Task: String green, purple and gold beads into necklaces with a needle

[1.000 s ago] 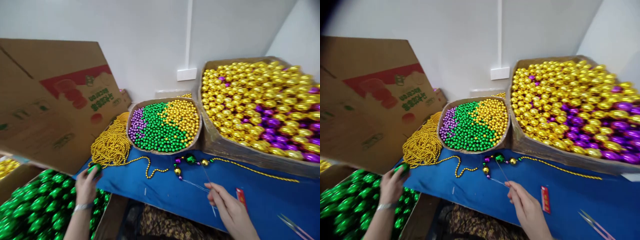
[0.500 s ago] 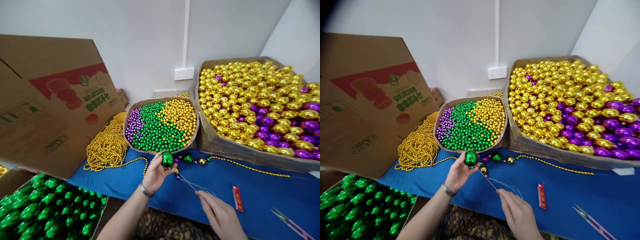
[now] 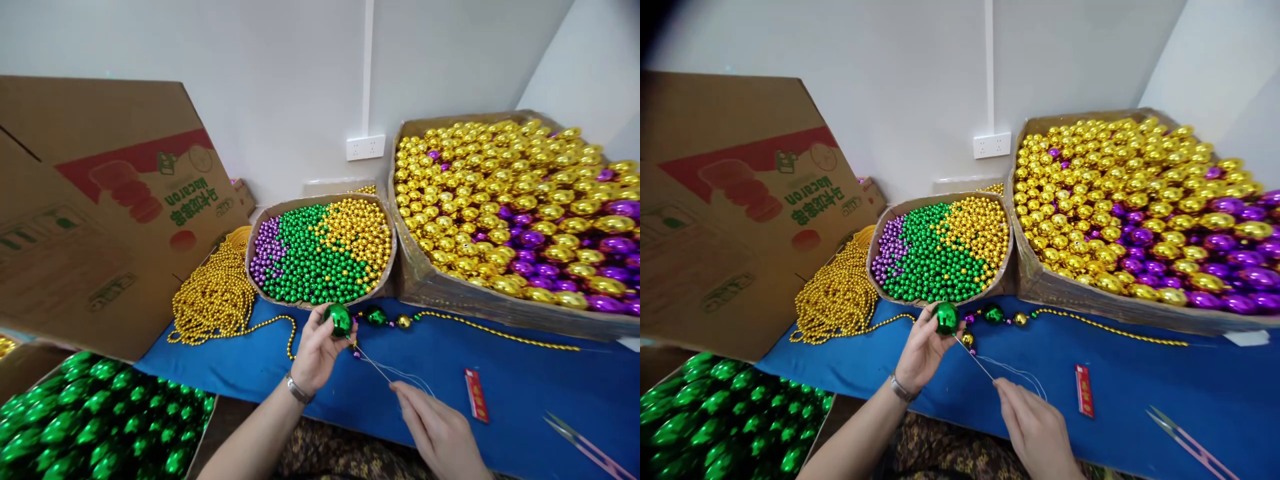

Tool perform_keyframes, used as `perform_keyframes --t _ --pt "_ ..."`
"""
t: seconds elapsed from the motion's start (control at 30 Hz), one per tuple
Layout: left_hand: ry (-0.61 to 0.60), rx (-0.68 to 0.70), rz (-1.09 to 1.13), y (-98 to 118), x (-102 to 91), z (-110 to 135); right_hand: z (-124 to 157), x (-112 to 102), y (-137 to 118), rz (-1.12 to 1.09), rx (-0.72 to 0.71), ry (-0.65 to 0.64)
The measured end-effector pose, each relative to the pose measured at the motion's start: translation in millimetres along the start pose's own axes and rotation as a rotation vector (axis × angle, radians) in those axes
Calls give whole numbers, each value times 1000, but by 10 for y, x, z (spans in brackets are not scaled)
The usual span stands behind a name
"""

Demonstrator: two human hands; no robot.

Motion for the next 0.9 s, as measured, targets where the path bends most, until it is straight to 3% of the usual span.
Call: perform_keyframes --t 0.2,0.37,0.53,0.73,0.9 --pt "-104 66 -115 -100 171 159 -15 75 53 -106 101 4" --pt "-173 -72 11 -255 213 235 36 103 114 -167 115 2" --pt "-154 -24 52 -271 185 246 52 132 127 -153 151 -2" --pt "-165 -39 89 -300 203 253 47 77 57 -79 24 103" --pt "-185 -9 -5 -334 232 294 33 122 63 -72 50 61"
Point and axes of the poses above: each hand's wrist, its own z-axis away from the middle knuckle, its own x-axis out of the palm, y = z × x, the point moved 7 cm from there along -z, towards the middle knuckle, and after that the axes turned 10 degrees about x, right-handed, at the moved point
